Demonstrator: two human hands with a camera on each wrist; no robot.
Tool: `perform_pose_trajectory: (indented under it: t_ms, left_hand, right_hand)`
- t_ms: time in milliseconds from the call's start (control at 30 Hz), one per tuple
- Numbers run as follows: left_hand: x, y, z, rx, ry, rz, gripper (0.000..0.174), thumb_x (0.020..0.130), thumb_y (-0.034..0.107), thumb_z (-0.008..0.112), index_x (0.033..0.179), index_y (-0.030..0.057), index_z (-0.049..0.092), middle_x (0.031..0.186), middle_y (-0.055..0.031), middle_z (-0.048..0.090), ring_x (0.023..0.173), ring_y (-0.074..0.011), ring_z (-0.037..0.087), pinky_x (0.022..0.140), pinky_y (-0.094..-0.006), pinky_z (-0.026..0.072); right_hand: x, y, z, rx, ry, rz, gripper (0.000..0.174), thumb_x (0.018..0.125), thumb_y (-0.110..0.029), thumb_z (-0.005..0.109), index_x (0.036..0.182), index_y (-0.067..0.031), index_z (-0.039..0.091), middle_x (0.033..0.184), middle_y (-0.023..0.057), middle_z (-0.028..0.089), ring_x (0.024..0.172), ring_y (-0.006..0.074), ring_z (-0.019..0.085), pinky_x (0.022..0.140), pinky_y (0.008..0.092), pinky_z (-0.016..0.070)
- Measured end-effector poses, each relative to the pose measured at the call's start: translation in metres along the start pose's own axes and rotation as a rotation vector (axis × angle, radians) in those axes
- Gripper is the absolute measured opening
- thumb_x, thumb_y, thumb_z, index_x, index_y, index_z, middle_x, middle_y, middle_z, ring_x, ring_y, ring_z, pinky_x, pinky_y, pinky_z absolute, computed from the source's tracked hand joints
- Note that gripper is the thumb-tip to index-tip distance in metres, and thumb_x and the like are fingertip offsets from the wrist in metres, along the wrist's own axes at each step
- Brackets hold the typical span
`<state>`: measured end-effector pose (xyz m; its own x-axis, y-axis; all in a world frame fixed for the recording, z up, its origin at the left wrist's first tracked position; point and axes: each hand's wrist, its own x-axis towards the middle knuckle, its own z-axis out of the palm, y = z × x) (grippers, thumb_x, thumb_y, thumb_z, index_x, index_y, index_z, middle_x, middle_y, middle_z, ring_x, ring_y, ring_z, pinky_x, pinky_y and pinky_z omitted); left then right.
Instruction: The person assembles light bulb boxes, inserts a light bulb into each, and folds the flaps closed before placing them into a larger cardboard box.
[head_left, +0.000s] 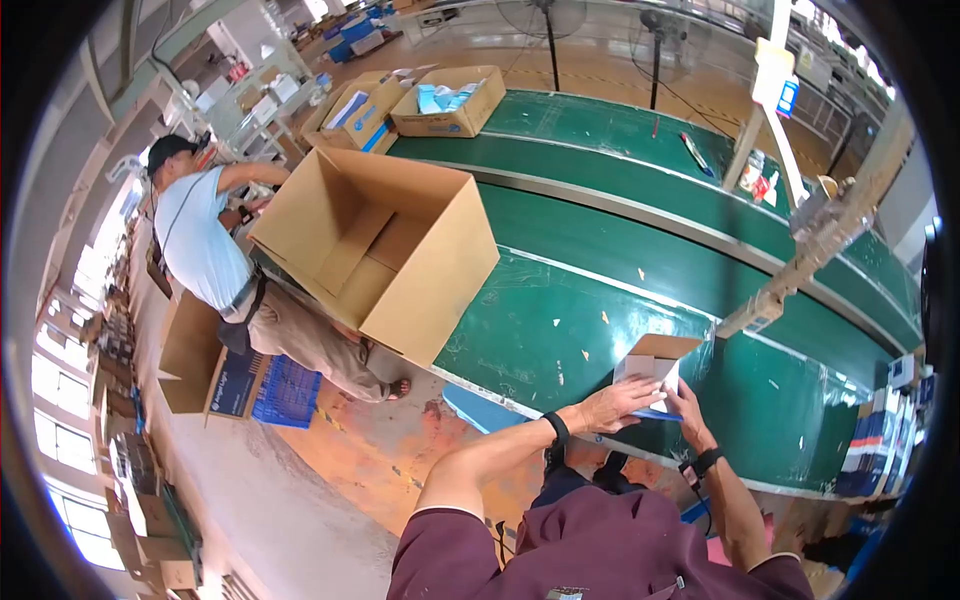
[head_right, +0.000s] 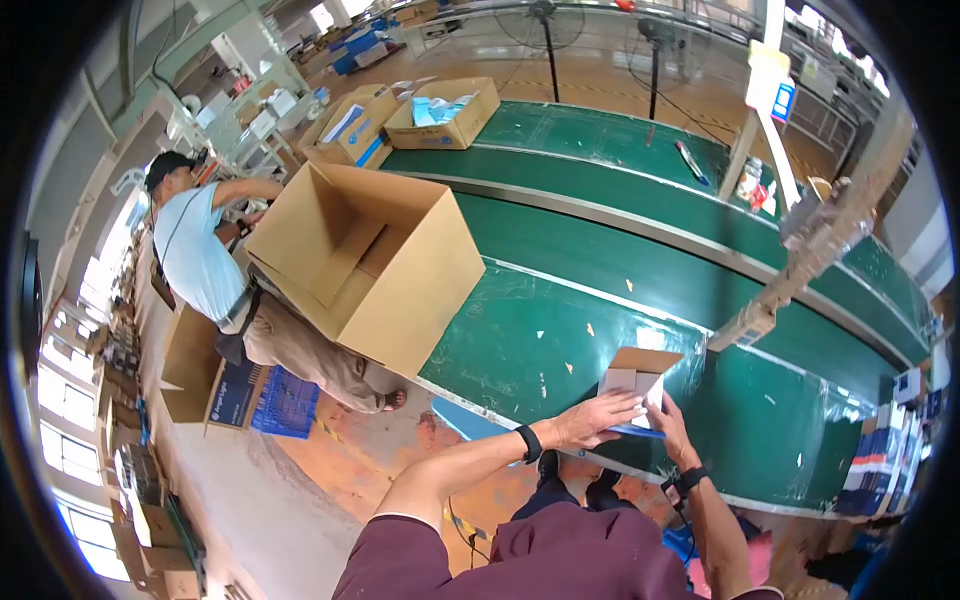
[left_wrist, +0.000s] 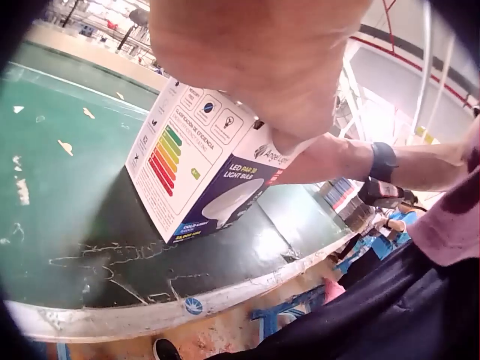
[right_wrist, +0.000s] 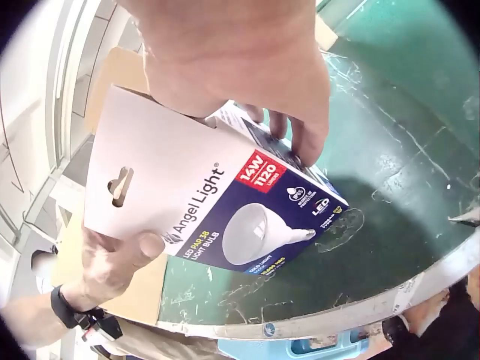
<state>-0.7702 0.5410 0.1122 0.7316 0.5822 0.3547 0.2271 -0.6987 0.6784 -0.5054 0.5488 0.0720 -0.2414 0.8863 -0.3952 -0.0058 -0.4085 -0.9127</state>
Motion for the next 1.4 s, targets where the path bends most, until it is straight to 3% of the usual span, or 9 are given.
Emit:
perform_pose_trajectory:
  t_ms: [133,233,333,400,533,667,833,1200,1400]
  left_hand:
    - [-0.011,-0.014,-0.014,0.184,-0.115,0.055,0.078,0.083,0.019,0.083,0.154,0.0124,0.051,0.166,-0.0204,0.040,0.154,-0.0399,0.038,0.128,-0.0520,0.0325]
    - [-0.014,-0.026,-0.009,0.072,-0.096,0.001,0.062,0.088,0.028,0.081,0.145,0.0128,0.063,0.161,-0.0228,0.048,0.146,-0.0424,0.048,0.120,-0.0461,0.0427]
    - [-0.008,-0.029,-0.009,0.233,-0.107,0.079,0.053,0.093,0.029,0.075,0.143,0.0167,0.063,0.165,-0.0151,0.045,0.155,-0.0369,0.037,0.127,-0.0497,0.0303]
    - [-0.004,-0.029,-0.009,0.291,-0.141,0.073,0.057,0.092,0.032,0.075,0.145,0.0182,0.060,0.165,-0.0122,0.045,0.155,-0.0342,0.037,0.129,-0.0514,0.0245]
    - [-0.003,-0.024,-0.010,0.290,-0.187,-0.045,0.060,0.089,0.033,0.078,0.144,0.0167,0.061,0.159,-0.0139,0.051,0.150,-0.0380,0.043,0.128,-0.0499,0.0287]
    - [0.000,-0.022,-0.019,0.169,-0.169,-0.070,0.060,0.086,0.031,0.080,0.141,0.0131,0.064,0.150,-0.0167,0.058,0.142,-0.0396,0.051,0.123,-0.0497,0.0375]
    - [-0.010,-0.029,-0.007,0.186,-0.143,-0.045,0.063,0.083,0.022,0.084,0.141,0.0076,0.062,0.143,-0.0196,0.060,0.137,-0.0445,0.052,0.118,-0.0531,0.0421]
    - [-0.038,0.041,0.024,0.267,0.427,-0.569,0.083,0.074,0.003,0.083,0.151,0.0079,0.053,0.149,-0.0213,0.056,0.144,-0.0426,0.048,0.118,-0.0502,0.0414]
    - [-0.039,0.028,0.029,0.493,0.212,-0.388,0.070,0.080,-0.002,0.070,0.147,0.0184,0.064,0.163,-0.0221,0.045,0.148,-0.0436,0.046,0.117,-0.0540,0.0418]
  right_hand:
    - [-0.001,-0.005,0.004,-0.083,-0.002,0.002,0.056,0.105,-0.027,0.069,0.152,-0.0007,0.052,0.136,0.0085,0.066,0.121,0.0172,0.063,0.103,0.0320,0.0502]
    - [0.002,-0.012,0.008,-0.132,0.006,0.058,0.058,0.105,-0.028,0.069,0.152,0.0018,0.051,0.140,0.0109,0.065,0.125,0.0187,0.063,0.107,0.0333,0.0501]
    - [-0.007,-0.072,-0.006,-0.155,0.006,-0.143,0.069,0.108,-0.034,0.062,0.163,-0.0003,0.038,0.167,0.0153,0.043,0.153,0.0240,0.040,0.124,0.0375,0.0322]
    - [-0.008,-0.135,-0.001,-0.224,0.039,-0.251,0.059,0.109,-0.038,0.059,0.154,-0.0001,0.053,0.156,0.0132,0.056,0.146,0.0239,0.049,0.122,0.0373,0.0366]
    - [0.009,-0.167,0.008,-0.643,-0.406,-0.162,0.046,0.110,-0.041,0.058,0.130,-0.0033,0.073,0.137,0.0166,0.069,0.131,0.0266,0.061,0.117,0.0390,0.0420]
    - [0.002,-0.148,0.005,-0.991,-0.668,-0.412,0.062,0.101,-0.051,0.068,0.147,-0.0093,0.063,0.156,0.0208,0.054,0.146,0.0364,0.047,0.121,0.0494,0.0382]
    - [0.017,-0.117,0.005,-1.098,-0.589,-0.469,0.082,0.094,-0.059,0.070,0.160,-0.0169,0.047,0.165,0.0253,0.038,0.149,0.0558,0.036,0.120,0.0672,0.0313]
    - [0.017,-0.062,-0.001,-1.112,-0.485,-0.986,0.044,0.089,-0.029,0.082,0.132,-0.0285,0.073,0.155,0.0057,0.057,0.150,0.0396,0.044,0.116,0.0728,0.0353]
    - [0.022,-0.050,-0.005,-1.026,-0.540,-0.927,0.038,0.100,-0.032,0.071,0.137,-0.0218,0.071,0.159,0.0049,0.054,0.154,0.0344,0.040,0.124,0.0718,0.0218]
